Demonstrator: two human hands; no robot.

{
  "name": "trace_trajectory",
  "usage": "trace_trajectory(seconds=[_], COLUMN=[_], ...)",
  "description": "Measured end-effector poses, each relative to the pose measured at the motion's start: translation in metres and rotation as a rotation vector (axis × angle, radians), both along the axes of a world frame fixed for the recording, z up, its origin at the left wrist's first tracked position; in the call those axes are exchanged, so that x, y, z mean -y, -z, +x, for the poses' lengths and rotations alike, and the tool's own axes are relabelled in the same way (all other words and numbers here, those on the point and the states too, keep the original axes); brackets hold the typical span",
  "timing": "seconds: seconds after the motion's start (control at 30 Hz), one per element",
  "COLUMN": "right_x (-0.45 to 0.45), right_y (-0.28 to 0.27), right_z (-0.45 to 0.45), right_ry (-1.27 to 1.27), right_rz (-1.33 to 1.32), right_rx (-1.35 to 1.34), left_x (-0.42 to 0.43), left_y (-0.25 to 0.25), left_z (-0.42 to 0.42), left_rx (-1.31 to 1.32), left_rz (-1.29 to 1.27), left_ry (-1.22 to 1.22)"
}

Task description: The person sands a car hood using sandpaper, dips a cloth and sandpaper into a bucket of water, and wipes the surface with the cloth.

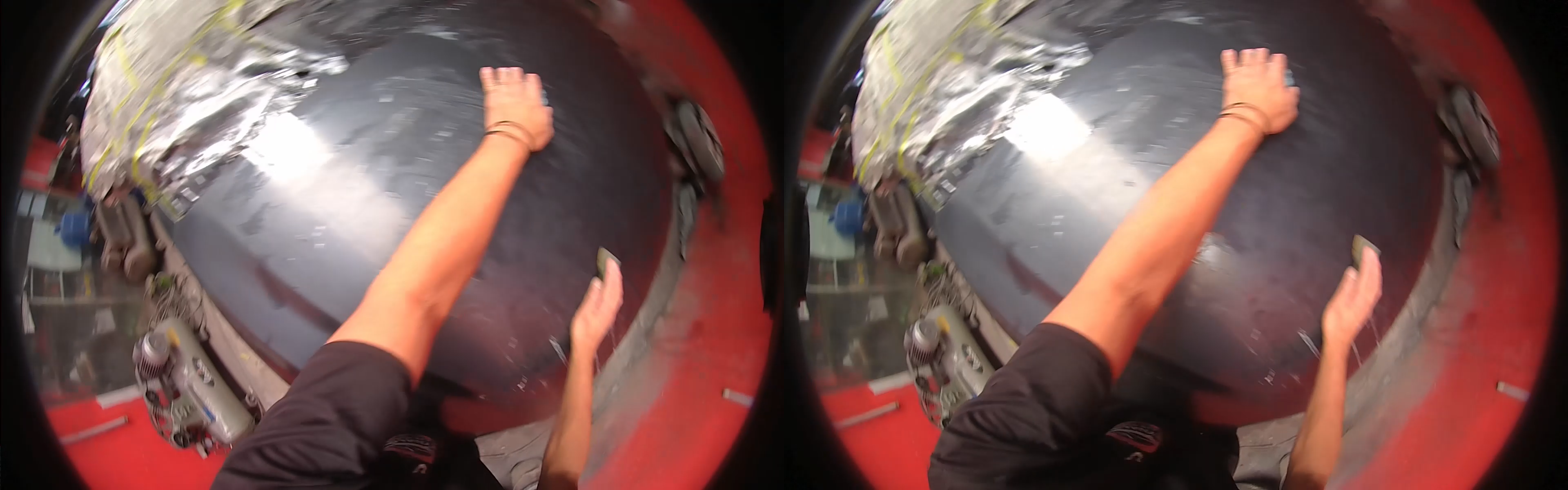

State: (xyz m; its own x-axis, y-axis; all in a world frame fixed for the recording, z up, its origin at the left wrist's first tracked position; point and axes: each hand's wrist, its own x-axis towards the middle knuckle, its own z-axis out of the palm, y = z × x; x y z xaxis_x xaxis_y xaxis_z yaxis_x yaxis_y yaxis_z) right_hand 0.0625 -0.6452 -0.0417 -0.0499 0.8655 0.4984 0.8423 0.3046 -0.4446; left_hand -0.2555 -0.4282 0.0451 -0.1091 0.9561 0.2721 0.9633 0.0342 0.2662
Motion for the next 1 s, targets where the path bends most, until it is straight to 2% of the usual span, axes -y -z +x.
trace_trajectory(seconds=[0.1,0.2,0.27,0.33,0.37,0.4,0.47,0.6,0.67,0.73,0.87,1.0], right_x=[0.003,0.004,0.003,0.003,0.004,-0.003,-0.033,-0.138,-0.151,-0.139,-0.139,-0.241], right_y=[0.0,-0.002,-0.004,-0.007,-0.012,-0.022,-0.043,-0.011,-0.003,0.011,0.021,0.016], right_z=[0.004,0.004,0.012,0.028,0.035,0.053,0.092,0.142,0.14,0.14,0.167,0.184], right_ry=[0.045,0.057,-0.008,-0.105,-0.069,-0.076,-0.093,-0.171,-0.275,-0.424,-0.516,-0.346], right_rz=[0.014,-0.016,0.0,-0.094,-0.195,-0.178,-0.125,-0.03,-0.15,-0.148,-0.148,-0.245], right_rx=[0.065,-0.05,-0.256,-0.661,-0.925,-0.926,-0.907,-0.289,-0.145,0.037,0.241,0.176], left_x=[0.034,0.065,0.09,0.112,0.117,0.12,0.12,0.12,0.118,0.119,0.121,0.121], left_y=[0.011,0.04,0.049,0.055,0.055,0.056,0.057,0.06,0.061,0.059,0.058,0.055], left_z=[0.057,0.1,0.121,0.144,0.153,0.159,0.161,0.159,0.158,0.161,0.162,0.162], left_rx=[-0.035,-0.055,-0.049,-0.119,-0.132,-0.138,-0.161,-0.164,-0.175,-0.183,-0.18,-0.165], left_rz=[0.105,0.207,0.218,0.237,0.219,0.221,0.232,0.23,0.216,0.209,0.2,0.176], left_ry=[0.043,0.038,0.033,-0.011,-0.022,-0.041,-0.059,-0.063,-0.079,-0.087,-0.082,-0.088])
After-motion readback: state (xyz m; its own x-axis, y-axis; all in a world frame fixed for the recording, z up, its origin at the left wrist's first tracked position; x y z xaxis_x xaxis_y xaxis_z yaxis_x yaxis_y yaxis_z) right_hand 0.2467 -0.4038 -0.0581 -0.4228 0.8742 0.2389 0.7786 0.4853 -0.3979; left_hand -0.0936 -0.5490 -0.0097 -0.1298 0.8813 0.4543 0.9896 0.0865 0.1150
